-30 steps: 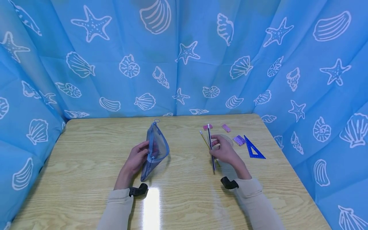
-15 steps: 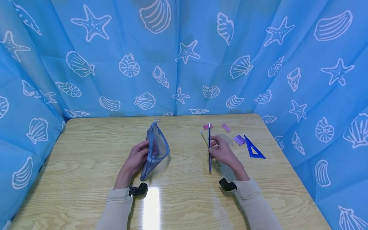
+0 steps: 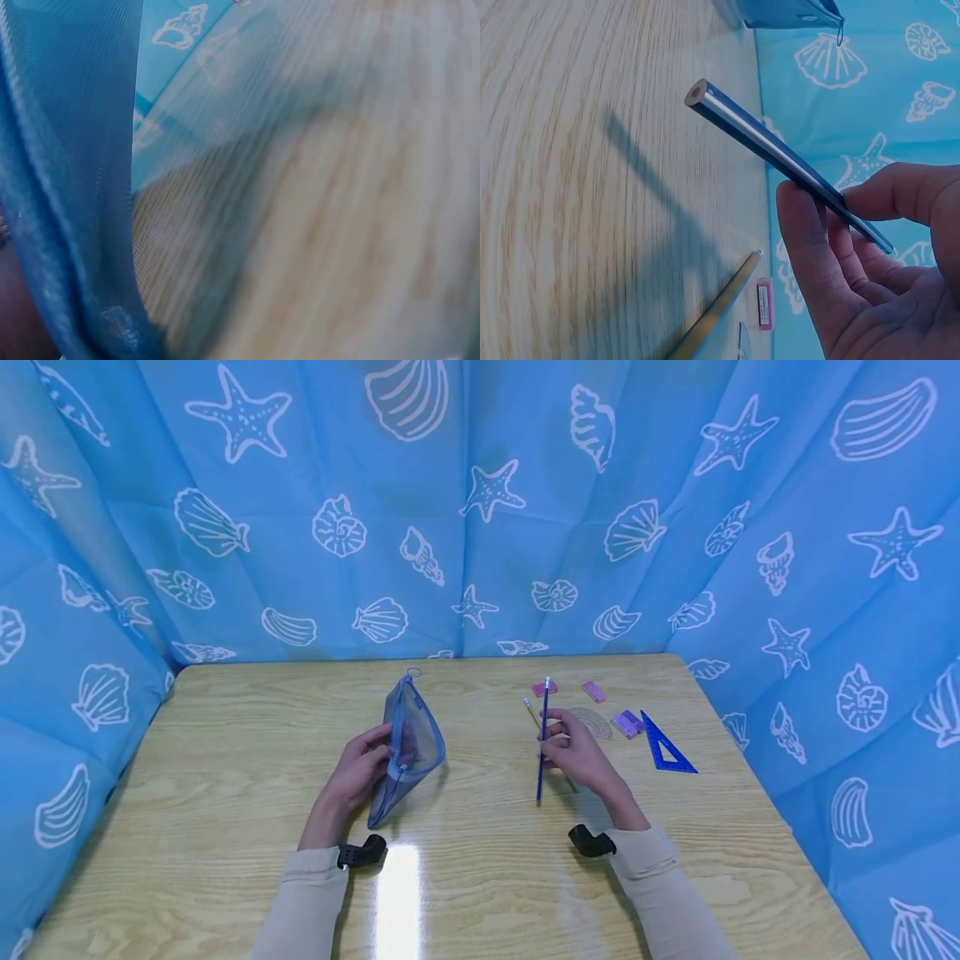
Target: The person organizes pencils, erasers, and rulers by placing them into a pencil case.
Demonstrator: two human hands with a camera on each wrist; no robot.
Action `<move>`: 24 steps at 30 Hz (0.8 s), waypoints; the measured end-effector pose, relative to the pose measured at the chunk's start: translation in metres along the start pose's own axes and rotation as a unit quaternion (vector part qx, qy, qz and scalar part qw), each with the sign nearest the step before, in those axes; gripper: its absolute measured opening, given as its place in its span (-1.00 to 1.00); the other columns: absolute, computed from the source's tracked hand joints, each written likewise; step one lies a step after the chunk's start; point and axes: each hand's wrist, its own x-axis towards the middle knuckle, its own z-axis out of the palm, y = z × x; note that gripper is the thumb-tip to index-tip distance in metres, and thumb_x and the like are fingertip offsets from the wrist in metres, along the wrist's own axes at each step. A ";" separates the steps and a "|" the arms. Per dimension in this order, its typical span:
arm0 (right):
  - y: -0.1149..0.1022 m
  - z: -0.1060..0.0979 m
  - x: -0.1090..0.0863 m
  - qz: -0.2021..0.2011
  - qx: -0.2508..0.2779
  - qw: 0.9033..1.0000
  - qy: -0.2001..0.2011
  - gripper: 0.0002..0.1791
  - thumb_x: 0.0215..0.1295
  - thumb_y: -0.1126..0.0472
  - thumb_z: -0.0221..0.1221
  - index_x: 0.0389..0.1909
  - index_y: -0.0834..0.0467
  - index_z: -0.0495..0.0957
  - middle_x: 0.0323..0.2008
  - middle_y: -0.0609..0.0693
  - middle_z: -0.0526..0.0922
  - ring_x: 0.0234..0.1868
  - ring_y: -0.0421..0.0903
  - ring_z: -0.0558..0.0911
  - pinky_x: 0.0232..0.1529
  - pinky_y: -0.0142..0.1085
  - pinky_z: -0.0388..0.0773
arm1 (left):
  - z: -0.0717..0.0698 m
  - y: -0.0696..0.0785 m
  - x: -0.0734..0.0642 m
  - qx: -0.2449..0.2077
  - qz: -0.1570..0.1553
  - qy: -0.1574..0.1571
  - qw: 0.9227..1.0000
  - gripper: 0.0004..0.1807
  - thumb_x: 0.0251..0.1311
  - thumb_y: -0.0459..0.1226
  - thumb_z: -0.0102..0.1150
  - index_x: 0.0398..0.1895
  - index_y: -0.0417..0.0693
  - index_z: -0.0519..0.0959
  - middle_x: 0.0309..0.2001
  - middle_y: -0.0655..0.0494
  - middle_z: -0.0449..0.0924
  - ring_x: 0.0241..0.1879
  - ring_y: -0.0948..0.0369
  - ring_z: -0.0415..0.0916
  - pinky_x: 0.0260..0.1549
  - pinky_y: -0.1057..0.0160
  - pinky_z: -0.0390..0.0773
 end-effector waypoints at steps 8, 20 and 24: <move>-0.004 0.009 0.003 -0.003 0.006 1.000 -0.004 -0.34 0.37 0.48 0.03 0.47 0.39 0.11 -0.03 0.23 0.41 -0.27 -0.14 0.59 -0.17 -0.10 0.78 | -0.001 -0.002 0.001 -0.009 0.007 0.000 1.000 -0.45 0.43 -0.51 -0.19 0.48 -0.30 0.28 0.20 -0.06 0.53 -0.02 0.30 0.60 -0.04 0.36 0.65; -0.016 0.031 0.012 -0.031 0.007 0.999 -0.016 -0.34 0.36 0.49 0.04 0.47 0.38 0.13 -0.02 0.28 0.43 -0.29 -0.13 0.60 -0.21 -0.09 0.78 | -0.002 -0.004 0.001 -0.008 0.025 -0.012 1.000 -0.50 0.46 -0.52 -0.16 0.44 -0.36 0.30 0.18 -0.10 0.57 -0.01 0.28 0.63 -0.01 0.30 0.67; -0.021 0.040 0.016 -0.037 0.011 0.999 -0.022 -0.34 0.34 0.50 0.04 0.46 0.37 0.14 -0.03 0.27 0.44 -0.29 -0.12 0.61 -0.21 -0.07 0.78 | -0.002 -0.005 0.001 -0.017 0.028 -0.015 0.999 -0.49 0.43 -0.55 -0.15 0.44 -0.41 0.27 0.18 -0.11 0.59 -0.03 0.31 0.64 -0.01 0.30 0.68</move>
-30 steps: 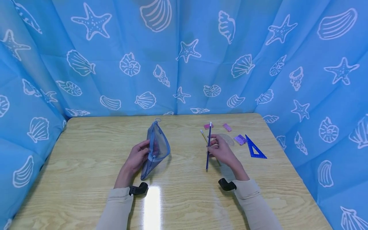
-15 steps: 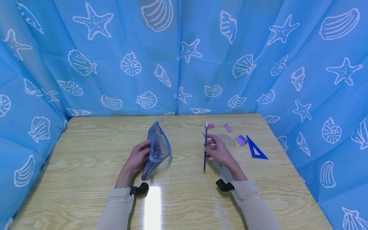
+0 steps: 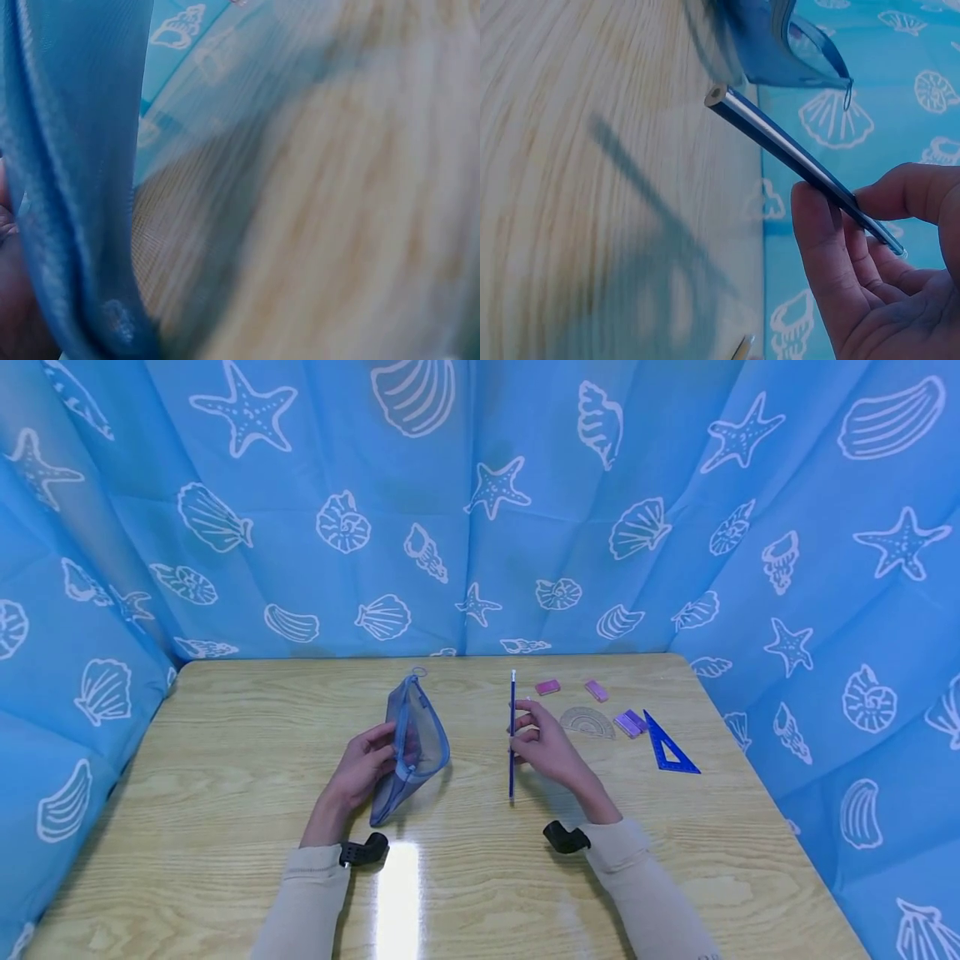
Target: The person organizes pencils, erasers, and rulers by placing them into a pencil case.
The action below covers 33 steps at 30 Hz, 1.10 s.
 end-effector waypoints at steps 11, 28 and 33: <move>-0.017 0.028 0.011 -0.039 -0.016 0.999 0.007 -0.33 0.37 0.46 0.06 0.49 0.28 0.16 0.00 0.26 0.46 -0.18 0.02 0.63 -0.15 0.04 0.77 | 0.000 0.000 0.002 -0.007 0.008 -0.014 1.000 -0.47 0.36 -0.56 -0.06 0.41 -0.42 0.30 0.17 -0.22 0.58 -0.02 0.24 0.65 0.02 0.22 0.70; -0.044 0.060 0.028 -0.091 0.030 0.995 0.038 -0.31 0.35 0.52 0.08 0.49 0.29 0.16 0.03 0.34 0.47 -0.14 0.15 0.64 -0.15 0.03 0.77 | -0.004 0.009 -0.005 0.045 0.006 -0.015 0.999 -0.46 0.34 -0.54 0.00 0.41 -0.39 0.33 0.24 -0.43 0.48 0.01 0.20 0.66 0.01 0.23 0.71; -0.046 0.069 0.031 -0.087 0.029 0.995 0.037 -0.31 0.38 0.48 0.10 0.50 0.24 0.15 0.06 0.34 0.45 -0.11 0.17 0.63 -0.12 0.07 0.76 | -0.004 0.014 -0.007 0.073 0.001 -0.003 0.997 -0.46 0.37 -0.50 0.03 0.41 -0.34 0.35 0.27 -0.40 0.47 0.08 0.05 0.65 0.00 0.25 0.71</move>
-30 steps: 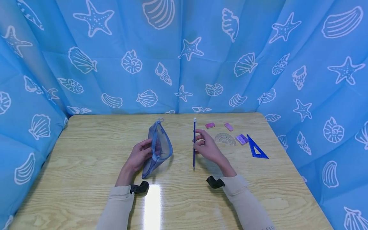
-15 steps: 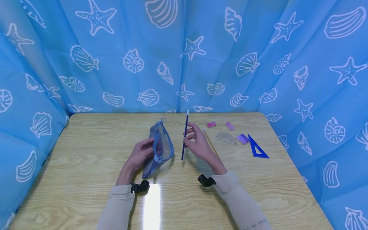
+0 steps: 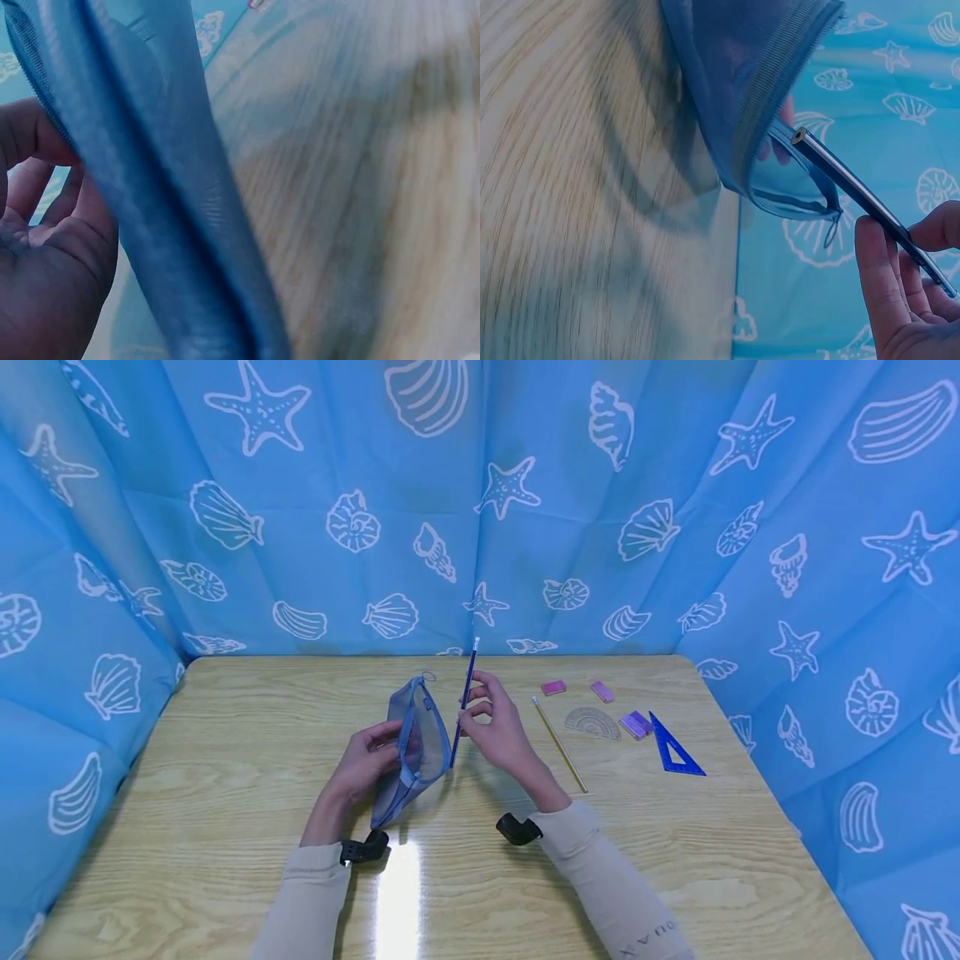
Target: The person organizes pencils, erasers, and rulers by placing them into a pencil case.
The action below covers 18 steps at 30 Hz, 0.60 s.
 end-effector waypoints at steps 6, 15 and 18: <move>-0.001 0.010 0.000 -0.021 -0.003 1.000 0.014 -0.35 0.35 0.47 0.14 0.44 0.18 0.24 -0.01 0.22 0.49 -0.18 0.08 0.66 -0.19 0.08 0.76 | 0.003 0.005 -0.003 0.010 0.003 0.007 1.000 -0.47 0.37 -0.51 0.01 0.41 -0.32 0.36 0.27 -0.39 0.47 0.11 -0.04 0.63 0.03 0.18 0.71; -0.004 0.021 0.000 -0.003 -0.028 0.999 0.017 -0.38 0.33 0.49 0.14 0.40 0.23 0.26 -0.05 0.23 0.52 -0.19 0.11 0.67 -0.23 0.03 0.78 | 0.005 0.006 -0.006 -0.003 0.003 0.024 1.000 -0.47 0.34 -0.54 0.01 0.40 -0.37 0.37 0.24 -0.42 0.48 0.00 0.10 0.68 -0.05 0.26 0.72; -0.006 0.024 0.001 0.005 -0.038 0.999 0.015 -0.36 0.34 0.48 0.15 0.42 0.25 0.24 -0.05 0.21 0.52 -0.18 0.07 0.68 -0.28 -0.14 0.78 | 0.006 0.006 -0.005 -0.007 0.004 0.024 1.000 -0.47 0.35 -0.56 -0.02 0.40 -0.38 0.36 0.25 -0.43 0.47 -0.01 0.10 0.68 -0.05 0.25 0.72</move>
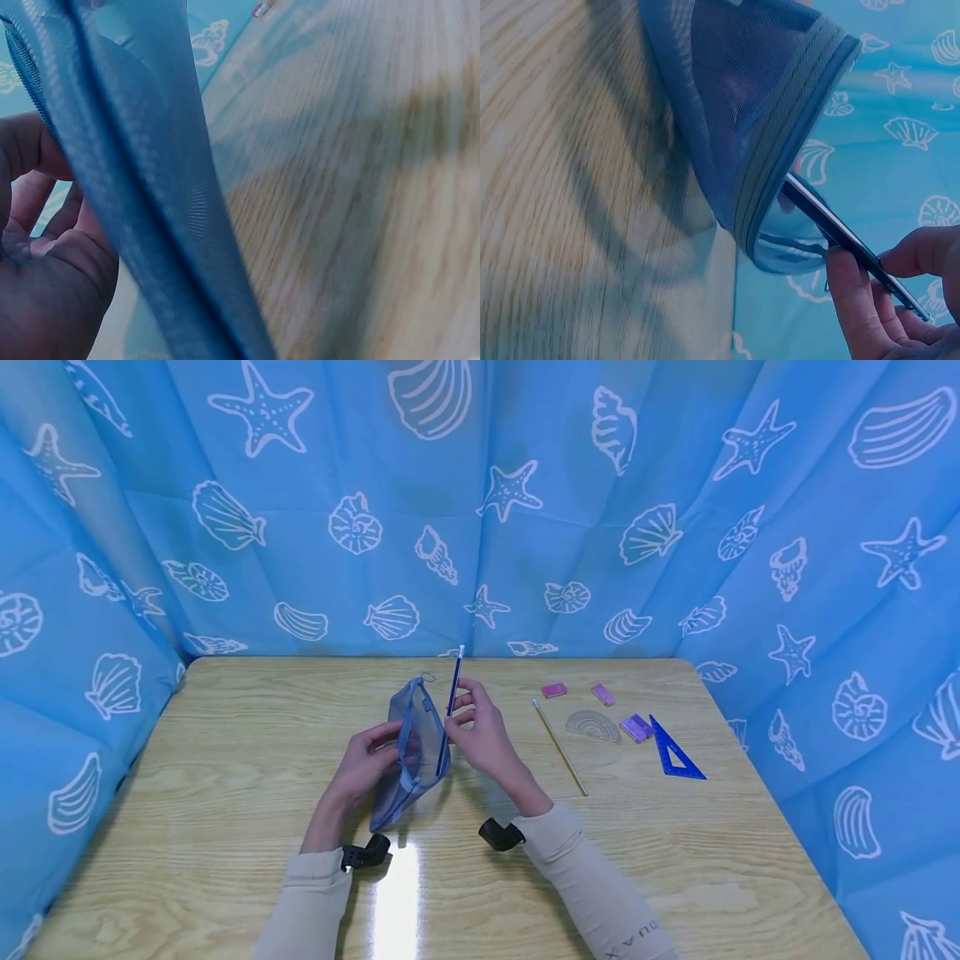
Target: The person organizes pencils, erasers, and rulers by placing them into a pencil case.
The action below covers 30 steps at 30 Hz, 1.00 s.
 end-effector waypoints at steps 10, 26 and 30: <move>-0.003 0.007 -0.003 0.006 -0.011 1.000 -0.020 -0.34 0.38 0.41 0.14 0.46 0.24 0.17 0.00 0.21 0.51 -0.17 0.06 0.68 -0.31 -0.23 0.76 | 0.002 0.003 -0.002 0.004 0.002 0.011 1.000 -0.45 0.32 -0.60 -0.11 0.40 -0.40 0.34 0.27 -0.45 0.44 0.01 0.10 0.67 -0.10 0.34 0.70; -0.008 0.017 -0.007 0.025 0.005 0.999 -0.048 -0.33 0.37 0.41 0.14 0.48 0.21 0.19 0.03 0.24 0.49 -0.13 0.07 0.65 -0.27 -0.21 0.78 | 0.003 0.008 -0.004 0.005 0.005 0.027 1.000 -0.47 0.33 -0.56 -0.08 0.39 -0.32 0.41 0.25 -0.38 0.49 -0.05 0.13 0.69 -0.14 0.35 0.70; -0.008 0.019 -0.008 0.021 0.003 0.999 -0.046 -0.32 0.35 0.43 0.13 0.47 0.22 0.19 0.01 0.21 0.49 -0.16 0.03 0.65 -0.30 -0.24 0.77 | 0.006 0.011 -0.004 0.014 0.007 0.036 0.999 -0.48 0.34 -0.55 -0.08 0.38 -0.31 0.42 0.24 -0.37 0.51 0.00 0.08 0.68 -0.16 0.35 0.70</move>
